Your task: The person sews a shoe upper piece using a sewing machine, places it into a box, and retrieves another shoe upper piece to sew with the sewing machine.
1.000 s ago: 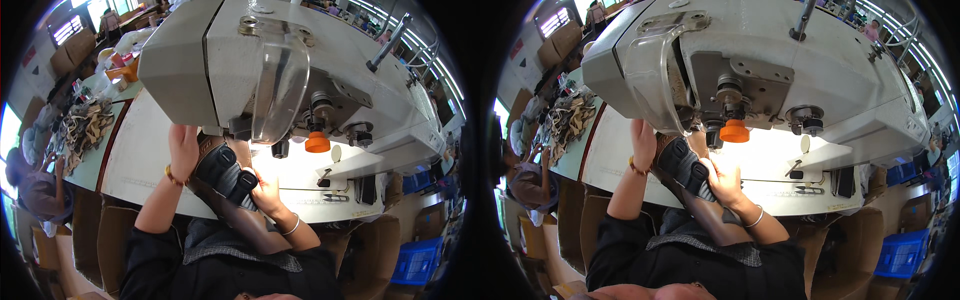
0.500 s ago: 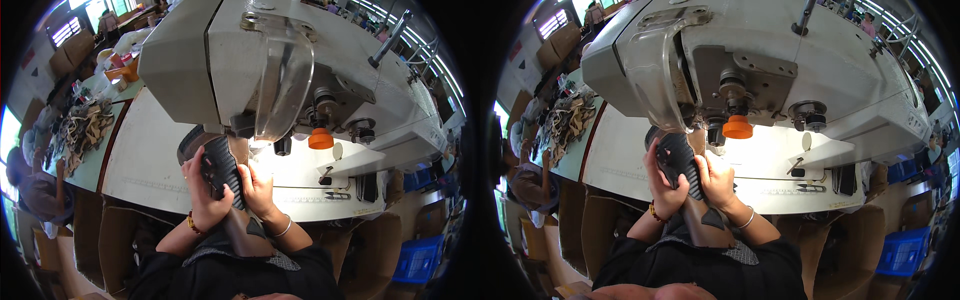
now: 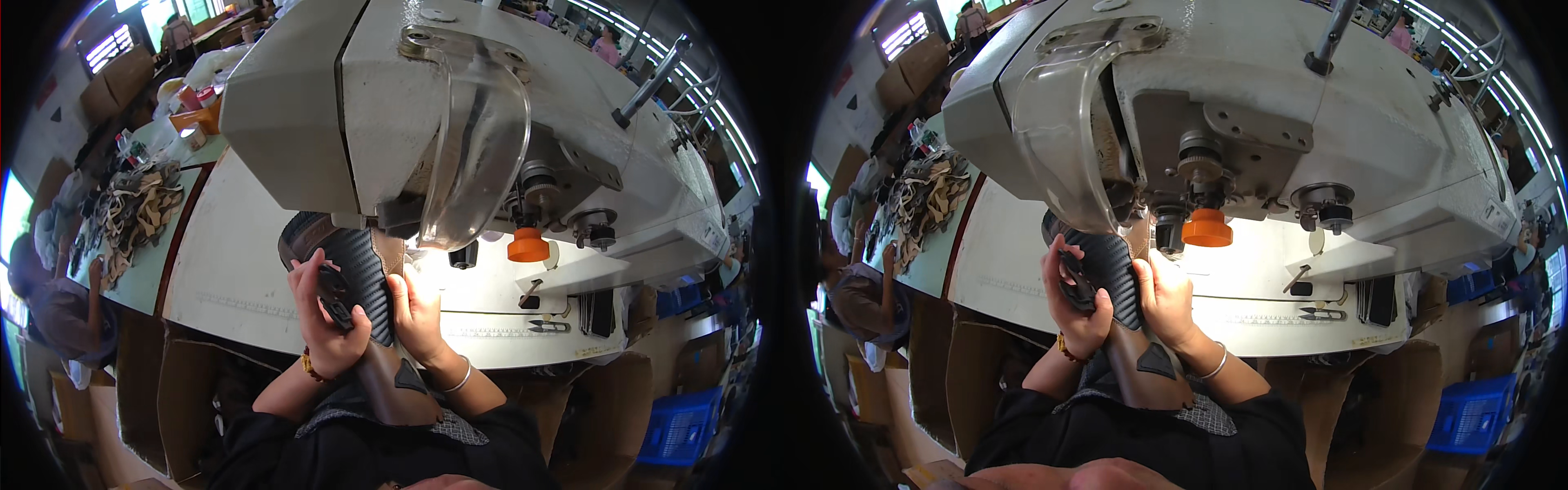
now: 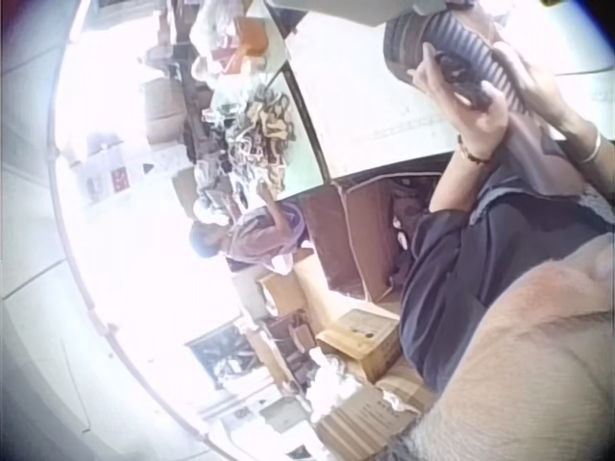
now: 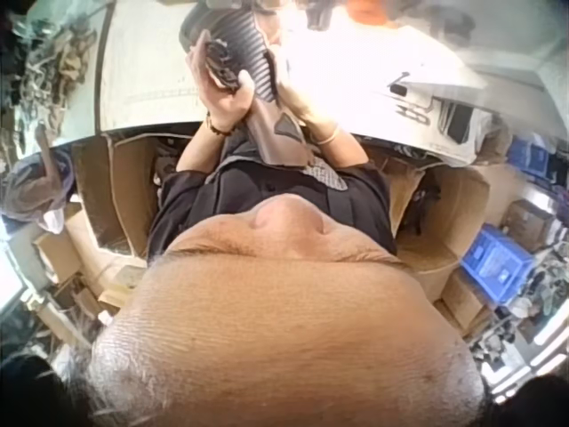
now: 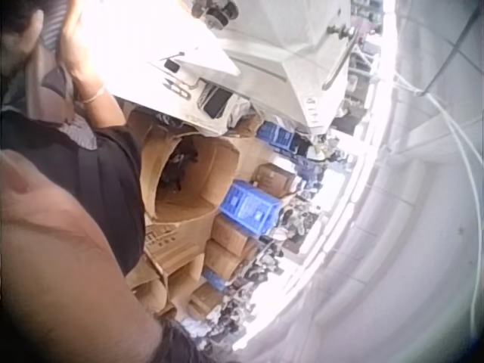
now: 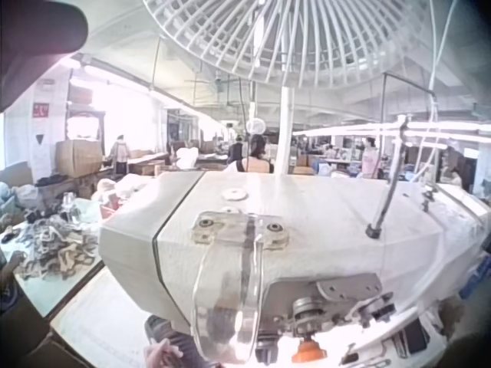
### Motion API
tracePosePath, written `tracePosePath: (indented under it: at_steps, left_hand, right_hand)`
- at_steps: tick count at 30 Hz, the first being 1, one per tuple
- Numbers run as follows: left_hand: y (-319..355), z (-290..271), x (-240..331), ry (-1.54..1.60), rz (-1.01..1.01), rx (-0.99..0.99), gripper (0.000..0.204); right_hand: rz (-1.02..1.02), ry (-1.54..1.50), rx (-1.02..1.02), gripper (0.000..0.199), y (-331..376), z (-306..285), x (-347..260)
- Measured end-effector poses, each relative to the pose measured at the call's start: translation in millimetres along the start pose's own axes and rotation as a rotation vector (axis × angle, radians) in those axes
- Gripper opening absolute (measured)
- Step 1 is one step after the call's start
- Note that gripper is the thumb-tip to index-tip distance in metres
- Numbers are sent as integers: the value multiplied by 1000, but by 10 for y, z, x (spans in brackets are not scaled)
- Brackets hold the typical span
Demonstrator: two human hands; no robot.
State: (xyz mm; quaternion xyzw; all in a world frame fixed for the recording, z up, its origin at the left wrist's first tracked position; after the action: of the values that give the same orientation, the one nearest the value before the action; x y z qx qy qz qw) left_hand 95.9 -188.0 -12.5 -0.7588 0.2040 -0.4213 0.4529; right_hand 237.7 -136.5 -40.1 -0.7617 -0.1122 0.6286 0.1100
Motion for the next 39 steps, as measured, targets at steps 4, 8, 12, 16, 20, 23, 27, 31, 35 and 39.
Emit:
tracePosePath:
  at_steps: [4, 8, 12, 16, 20, 23, 27, 31, 35, 39]
  left_hand:
    - [-38, 15, -36, 26, 3, 65, 76]
    - [-75, 13, -80, 56, 17, 63, 75]
    - [-121, 10, -79, 45, 25, 69, 71]
    - [-165, 24, -86, 25, 23, 64, 69]
    - [-173, 33, -73, 36, 33, 93, 68]
    - [-194, 45, -86, 25, 30, 99, 66]
    - [-221, 56, -144, 84, -15, 119, 64]
    - [-251, 40, -143, 48, 31, 87, 64]
    - [-231, 75, -164, 178, -74, 175, 65]
    - [-212, 111, -85, 3, 5, 138, 67]
  right_hand:
    - [-6, 47, 7, 24, -27, 27, 11]
    - [-3, 40, 26, 22, -65, 21, -60]
    - [-70, 76, 34, 20, -68, 25, -30]
    - [-33, 182, 12, 12, -85, -30, -177]
    - [-119, 272, 58, 13, -100, -59, -230]
    - [-218, 352, 119, 16, -140, -90, -218]
    - [-251, 417, 109, 14, -188, -100, -229]
    - [-193, 353, 41, 19, -233, -120, -279]
    - [-186, 337, 36, 16, -237, -139, -254]
    - [-167, 280, -31, 11, -265, -200, -133]
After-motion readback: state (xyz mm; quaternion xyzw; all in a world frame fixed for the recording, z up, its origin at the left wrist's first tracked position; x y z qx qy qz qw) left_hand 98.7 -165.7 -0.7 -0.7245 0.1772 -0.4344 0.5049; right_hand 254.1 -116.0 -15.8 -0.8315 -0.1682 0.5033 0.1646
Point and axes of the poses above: each hand's wrist, its own y-axis away from the middle knuckle, its own z-axis out of the palm, x = y × z, the point moved 4 cm from there along -y, towards the middle knuckle, and after that the axes turned 12 degrees about z, right-handed, at the moved point
